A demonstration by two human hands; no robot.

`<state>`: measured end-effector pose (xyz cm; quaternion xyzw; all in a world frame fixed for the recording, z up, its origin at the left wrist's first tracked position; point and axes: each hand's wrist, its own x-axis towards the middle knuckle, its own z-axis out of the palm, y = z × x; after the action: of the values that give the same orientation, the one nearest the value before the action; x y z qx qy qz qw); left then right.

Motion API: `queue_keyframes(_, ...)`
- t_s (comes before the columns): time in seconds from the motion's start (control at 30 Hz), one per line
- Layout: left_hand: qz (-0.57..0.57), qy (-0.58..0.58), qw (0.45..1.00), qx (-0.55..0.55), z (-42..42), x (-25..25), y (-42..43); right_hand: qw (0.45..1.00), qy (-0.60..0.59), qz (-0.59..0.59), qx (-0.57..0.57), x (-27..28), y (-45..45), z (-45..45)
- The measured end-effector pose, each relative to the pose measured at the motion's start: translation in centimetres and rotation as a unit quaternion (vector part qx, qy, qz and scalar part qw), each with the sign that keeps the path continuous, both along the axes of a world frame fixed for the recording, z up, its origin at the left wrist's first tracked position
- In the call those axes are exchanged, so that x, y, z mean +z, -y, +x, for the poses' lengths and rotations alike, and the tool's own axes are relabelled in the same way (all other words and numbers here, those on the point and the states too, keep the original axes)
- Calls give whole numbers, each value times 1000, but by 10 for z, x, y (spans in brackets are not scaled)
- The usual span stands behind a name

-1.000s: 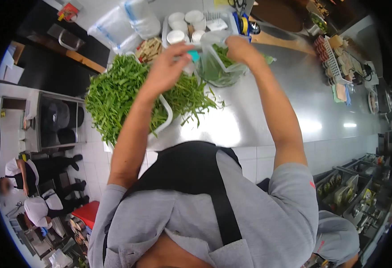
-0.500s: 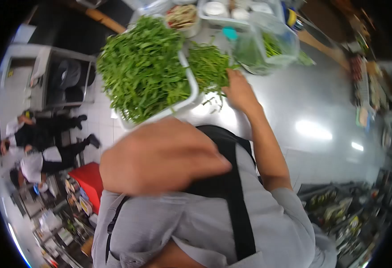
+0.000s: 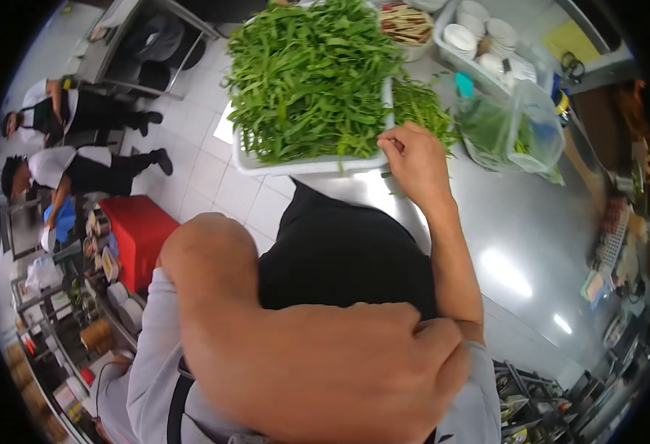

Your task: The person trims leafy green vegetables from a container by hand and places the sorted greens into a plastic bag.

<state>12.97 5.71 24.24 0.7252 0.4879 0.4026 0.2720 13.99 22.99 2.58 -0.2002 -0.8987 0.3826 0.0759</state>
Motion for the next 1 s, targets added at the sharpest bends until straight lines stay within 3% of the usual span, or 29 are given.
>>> queue_keyframes(0.07, -81, -143, 977, 133, 5, 12, 11, 984, 74, 149, 60, -4, 8, -7)
queue_keyframes(0.23, -9, -248, 951, 186, -82, -61, -1, 966, 58, 236, 87, -28, 17, -32)
queue_keyframes(0.27, 9, -225, 950, 216, -103, -83, 9, 979, 39, 187, 66, -24, 13, -31)
queue_keyframes(0.33, -123, -106, 930, 330, -129, -124, 35, 996, 0, 85, 33, -12, 4, -25)
queue_keyframes(0.4, -278, 63, 886, 366, -138, -169, 57, 999, -21, -20, 14, -5, -6, -19)
queue_keyframes(0.5, -273, 241, 848, 385, -116, -218, 54, 990, -47, -130, 5, -5, -16, -8)
queue_keyframes(0.63, -225, 358, 819, 388, -98, -231, 26, 976, -29, -214, 5, -6, -18, -6)
queue_keyframes(0.8, -168, 386, 821, 386, -89, -224, 0, 962, -60, -266, 33, -1, -14, 0)
queue_keyframes(1.0, -130, 414, 807, 400, -91, -217, 2, 922, -136, -362, -28, 12, -16, 15)
